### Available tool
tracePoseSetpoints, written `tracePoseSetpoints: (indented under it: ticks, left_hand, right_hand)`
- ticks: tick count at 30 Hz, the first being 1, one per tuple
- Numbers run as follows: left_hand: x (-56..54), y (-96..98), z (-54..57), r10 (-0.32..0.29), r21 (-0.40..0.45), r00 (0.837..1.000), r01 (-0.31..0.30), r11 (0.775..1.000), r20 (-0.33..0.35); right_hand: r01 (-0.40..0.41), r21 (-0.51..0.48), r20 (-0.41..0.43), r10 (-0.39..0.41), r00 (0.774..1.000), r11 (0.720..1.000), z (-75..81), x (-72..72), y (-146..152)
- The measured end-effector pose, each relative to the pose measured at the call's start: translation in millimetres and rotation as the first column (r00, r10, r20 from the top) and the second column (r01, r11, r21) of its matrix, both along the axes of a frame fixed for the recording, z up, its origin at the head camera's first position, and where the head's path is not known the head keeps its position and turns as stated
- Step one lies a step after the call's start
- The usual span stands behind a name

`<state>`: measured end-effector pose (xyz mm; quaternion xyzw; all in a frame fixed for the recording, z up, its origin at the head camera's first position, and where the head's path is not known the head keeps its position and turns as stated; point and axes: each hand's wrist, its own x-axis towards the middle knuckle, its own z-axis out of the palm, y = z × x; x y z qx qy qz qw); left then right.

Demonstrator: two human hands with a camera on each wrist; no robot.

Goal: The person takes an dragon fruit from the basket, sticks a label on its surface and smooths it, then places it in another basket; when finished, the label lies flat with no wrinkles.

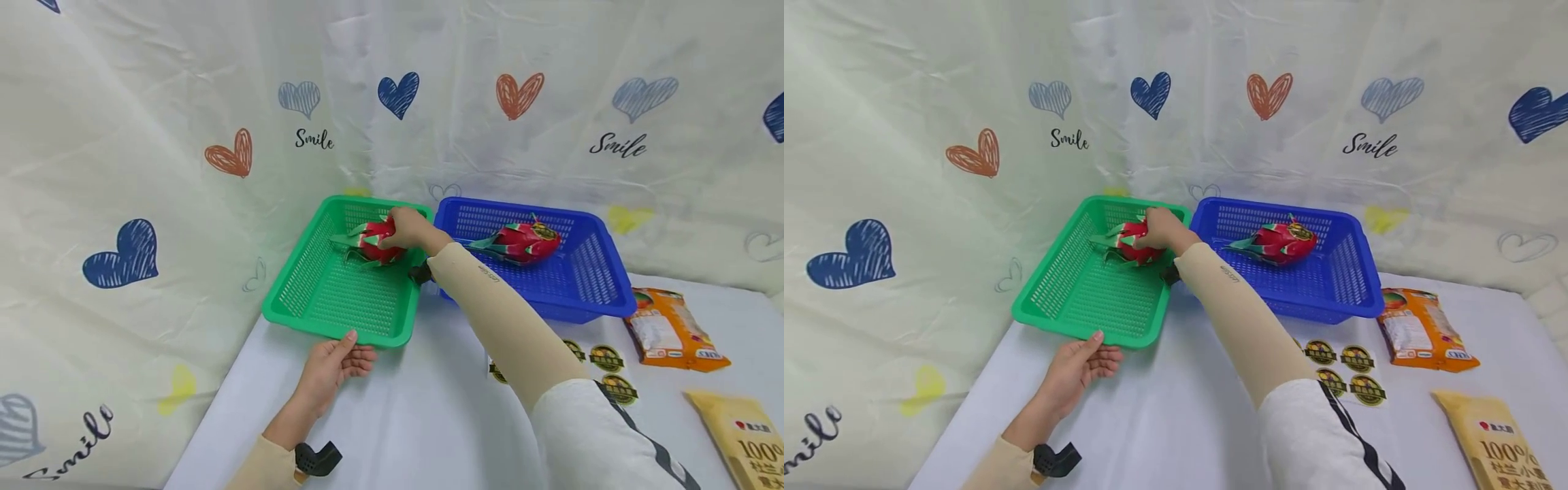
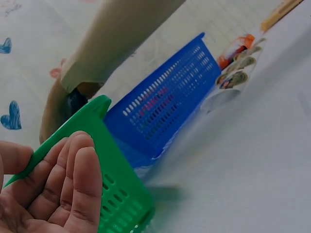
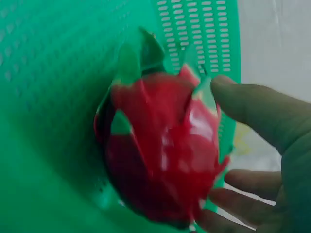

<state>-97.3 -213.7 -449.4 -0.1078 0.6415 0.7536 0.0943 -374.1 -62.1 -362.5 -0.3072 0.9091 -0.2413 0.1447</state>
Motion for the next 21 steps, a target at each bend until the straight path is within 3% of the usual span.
tracePoseSetpoints:
  ticks: [5,10,16,21]
  left_hand:
    - [0.3,-1.1,-0.1,-0.035,0.005,0.999,0.035,0.999,0.004]
    - [3.2,2.7,4.0,-0.048,-0.005,0.999,0.048,0.999,0.004]
    - [7.9,7.5,7.2,-0.031,0.016,0.999,0.031,0.999,0.031]
    - [8.0,9.7,8.5,0.025,0.086,0.998,-0.029,0.996,0.056]
  right_hand:
    - [0.044,0.067,0.010,-0.045,0.999,0.997,-4.9,-2.4,-16]
    - [0.110,0.125,-0.026,-0.108,0.994,0.986,-6.6,4.3,-21]
    - [0.156,0.123,-0.087,-0.146,0.985,0.980,-4.4,13.6,-23]
    - [0.126,0.086,-0.100,-0.118,0.988,0.988,8.2,20.1,-16]
